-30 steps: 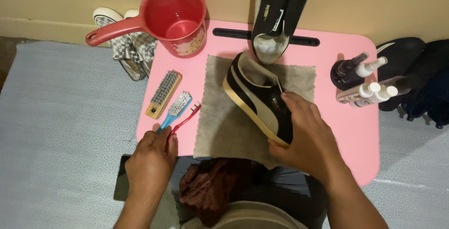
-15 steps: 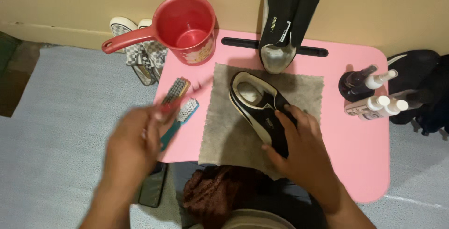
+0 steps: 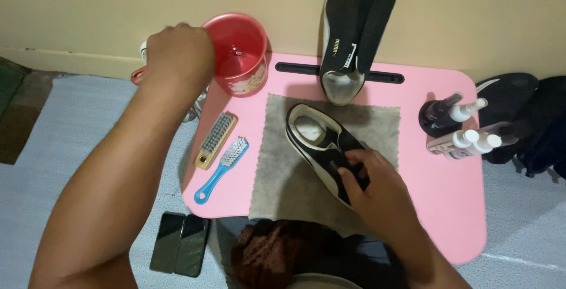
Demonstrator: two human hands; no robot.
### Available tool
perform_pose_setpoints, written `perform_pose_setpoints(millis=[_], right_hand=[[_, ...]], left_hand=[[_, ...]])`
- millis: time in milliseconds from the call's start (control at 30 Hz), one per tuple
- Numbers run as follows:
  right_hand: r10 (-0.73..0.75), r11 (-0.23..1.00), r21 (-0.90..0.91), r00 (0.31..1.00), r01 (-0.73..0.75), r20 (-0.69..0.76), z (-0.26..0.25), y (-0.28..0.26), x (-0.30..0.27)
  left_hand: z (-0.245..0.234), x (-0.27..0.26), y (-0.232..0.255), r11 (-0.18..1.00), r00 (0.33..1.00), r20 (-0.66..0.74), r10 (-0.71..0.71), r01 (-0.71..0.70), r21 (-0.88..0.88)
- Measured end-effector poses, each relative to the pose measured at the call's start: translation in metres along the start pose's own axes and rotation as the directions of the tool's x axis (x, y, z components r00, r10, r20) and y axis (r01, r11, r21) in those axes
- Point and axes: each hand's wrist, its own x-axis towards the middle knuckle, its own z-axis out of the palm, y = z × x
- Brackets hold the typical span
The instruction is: The person cleans a shoe using a small brush dipped in water and wipes it with a cloth.
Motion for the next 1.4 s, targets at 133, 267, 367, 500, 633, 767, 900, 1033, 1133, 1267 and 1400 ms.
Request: perform_pose_setpoints(millis=[133,267,367,500,633,767,900,1033,1133,1267,1400], right_hand=[[-0.129,0.99,0.059,0.992,0.129,-0.01,-0.003,0.012,0.012],[0.071,0.964,0.251,0.994,-0.091,0.087,-0.011,0.005,0.017],[0.148,0.956,0.238,0.982,-0.172,0.116,-0.013,0.007,0.022],[0.164,0.956,0.209,0.967,-0.205,0.196,-0.019,0.008,0.03],[0.164,0.931,0.284,0.956,-0.231,0.242,-0.013,0.019,0.035],[0.155,0.907,0.347,0.954,-0.24,0.256,-0.021,0.011,0.031],[0.13,0.922,0.323,0.956,-0.214,0.263,-0.027,0.008,0.029],[0.092,0.923,0.344,0.966,-0.174,0.242,-0.016,0.023,0.034],[0.007,0.909,0.401,0.965,-0.116,0.263,-0.014,0.034,0.04],[-0.07,0.925,0.373,0.929,-0.076,0.362,-0.019,0.041,0.058],[-0.059,0.899,0.425,0.931,-0.108,0.361,-0.024,0.04,0.064]], left_hand=[[0.006,0.018,0.014,0.991,0.999,0.041,0.001,-0.006,0.131],[0.01,0.023,0.02,0.99,0.999,0.023,0.034,-0.037,0.137],[-0.007,0.008,0.015,0.995,0.996,0.086,0.011,-0.02,0.103],[-0.024,-0.045,-0.013,0.99,0.997,0.021,-0.079,0.081,-0.114],[0.01,-0.079,-0.035,0.972,0.968,-0.245,-0.061,0.002,-0.234],[0.035,-0.103,-0.043,0.964,0.971,-0.217,-0.099,0.039,-0.264],[0.069,-0.103,-0.052,0.919,0.88,-0.467,-0.087,-0.111,-0.38],[0.069,-0.114,-0.04,0.793,0.872,-0.464,-0.154,-0.171,-0.585],[0.063,-0.134,-0.029,0.663,0.911,-0.361,-0.199,-0.146,-0.734],[0.066,-0.174,0.01,0.47,0.963,-0.206,-0.174,-0.103,-0.876],[0.092,-0.211,0.064,0.142,0.974,-0.208,-0.089,-0.194,-0.971]])
